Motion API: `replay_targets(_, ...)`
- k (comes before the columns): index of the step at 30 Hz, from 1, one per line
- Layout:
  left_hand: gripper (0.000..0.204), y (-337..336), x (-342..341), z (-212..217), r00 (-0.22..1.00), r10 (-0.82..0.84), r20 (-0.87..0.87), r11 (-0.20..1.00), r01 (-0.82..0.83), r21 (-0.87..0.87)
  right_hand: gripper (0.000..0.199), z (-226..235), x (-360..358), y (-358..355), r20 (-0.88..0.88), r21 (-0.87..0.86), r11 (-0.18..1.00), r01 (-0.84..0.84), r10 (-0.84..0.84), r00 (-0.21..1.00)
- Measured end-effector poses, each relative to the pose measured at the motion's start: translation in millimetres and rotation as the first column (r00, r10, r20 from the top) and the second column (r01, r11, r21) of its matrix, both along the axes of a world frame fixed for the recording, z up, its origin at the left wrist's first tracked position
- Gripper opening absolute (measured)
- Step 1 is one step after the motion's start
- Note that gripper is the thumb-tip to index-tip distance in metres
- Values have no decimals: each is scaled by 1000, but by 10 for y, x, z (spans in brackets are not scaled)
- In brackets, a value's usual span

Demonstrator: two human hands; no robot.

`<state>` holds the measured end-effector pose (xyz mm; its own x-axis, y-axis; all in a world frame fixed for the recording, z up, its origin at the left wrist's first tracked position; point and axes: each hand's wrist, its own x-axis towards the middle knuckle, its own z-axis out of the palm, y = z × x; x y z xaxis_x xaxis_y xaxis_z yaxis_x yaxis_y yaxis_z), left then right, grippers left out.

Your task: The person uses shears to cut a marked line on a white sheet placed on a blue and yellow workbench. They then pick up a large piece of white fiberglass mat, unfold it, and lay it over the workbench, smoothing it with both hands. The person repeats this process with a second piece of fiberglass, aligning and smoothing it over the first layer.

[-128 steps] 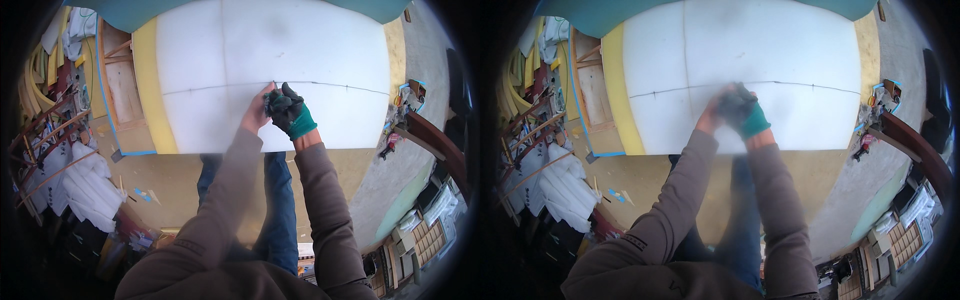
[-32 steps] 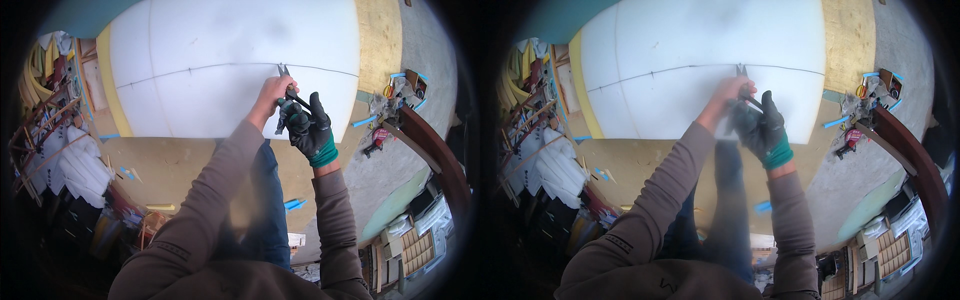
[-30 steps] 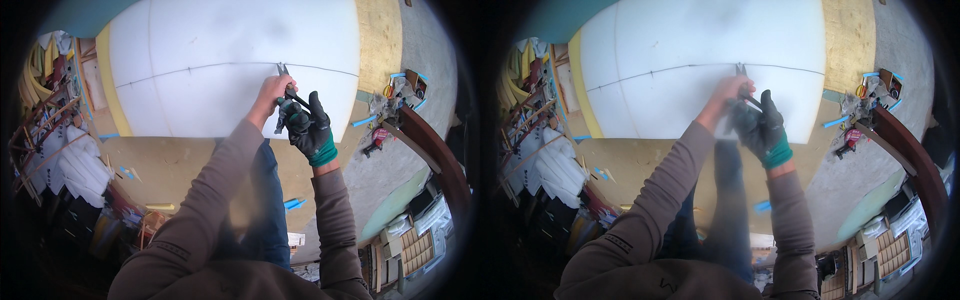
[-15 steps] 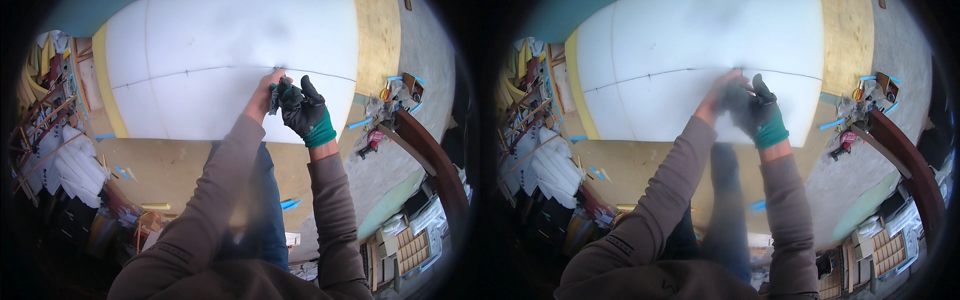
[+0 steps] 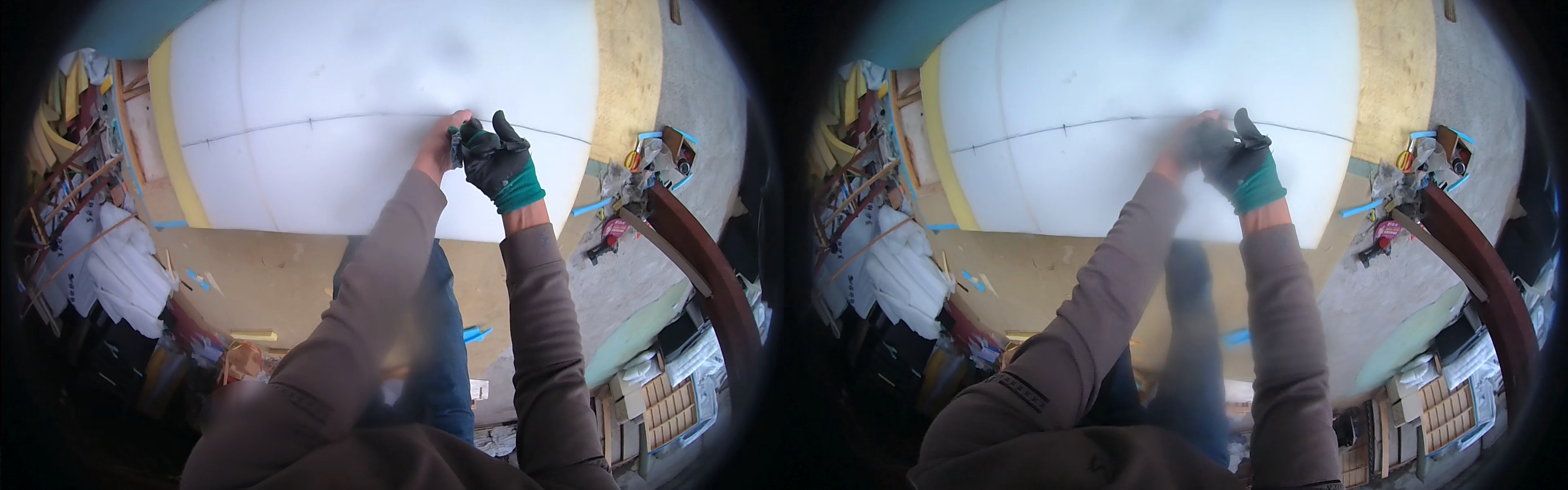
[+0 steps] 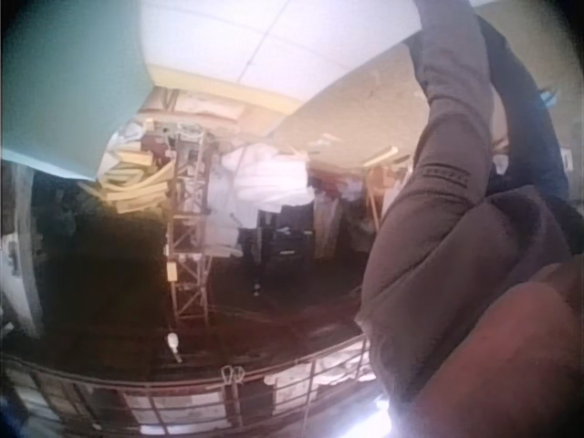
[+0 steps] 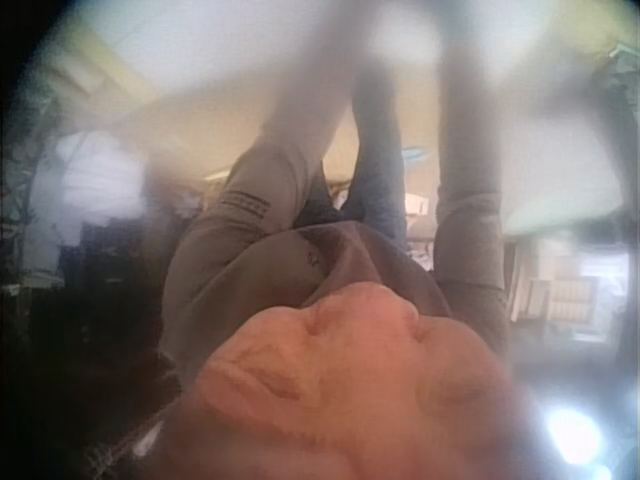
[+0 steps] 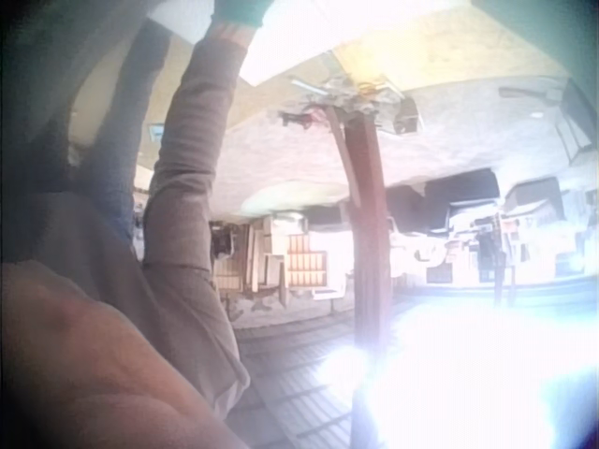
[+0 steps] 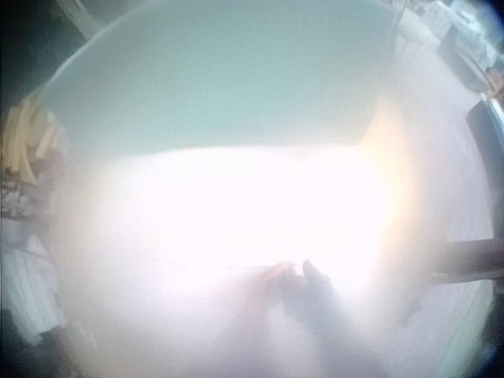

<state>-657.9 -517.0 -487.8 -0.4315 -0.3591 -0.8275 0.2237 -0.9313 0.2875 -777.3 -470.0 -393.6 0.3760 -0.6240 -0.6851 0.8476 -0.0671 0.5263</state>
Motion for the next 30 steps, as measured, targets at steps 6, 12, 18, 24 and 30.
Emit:
replay_targets(6, 38, 113, -14, -46, 979, 93, -181, 994, -81, 74, 39, 96, 110, 0, 35, -18, 998, 62, -61, 997)
replay_targets(12, 42, 243, -8, 222, 982, 56, -182, 997, -46, 63, 34, 273, 171, 241, -119, -22, 1000, 10, -12, 993)
replay_targets(18, 54, 422, 98, 824, 988, -119, -104, 993, 118, -15, 45, 846, 242, 667, -483, -45, 965, -260, 207, 851)
replay_targets(24, 47, 454, 257, 636, 574, -412, 707, 427, 808, -407, 60, 1617, 271, 1535, -638, 284, 898, -335, 438, 634)
replay_targets(30, 50, 168, 184, 147, 239, -60, 969, -145, 959, -245, 56, 1731, 359, 2551, -712, 302, 929, -215, 370, 598)
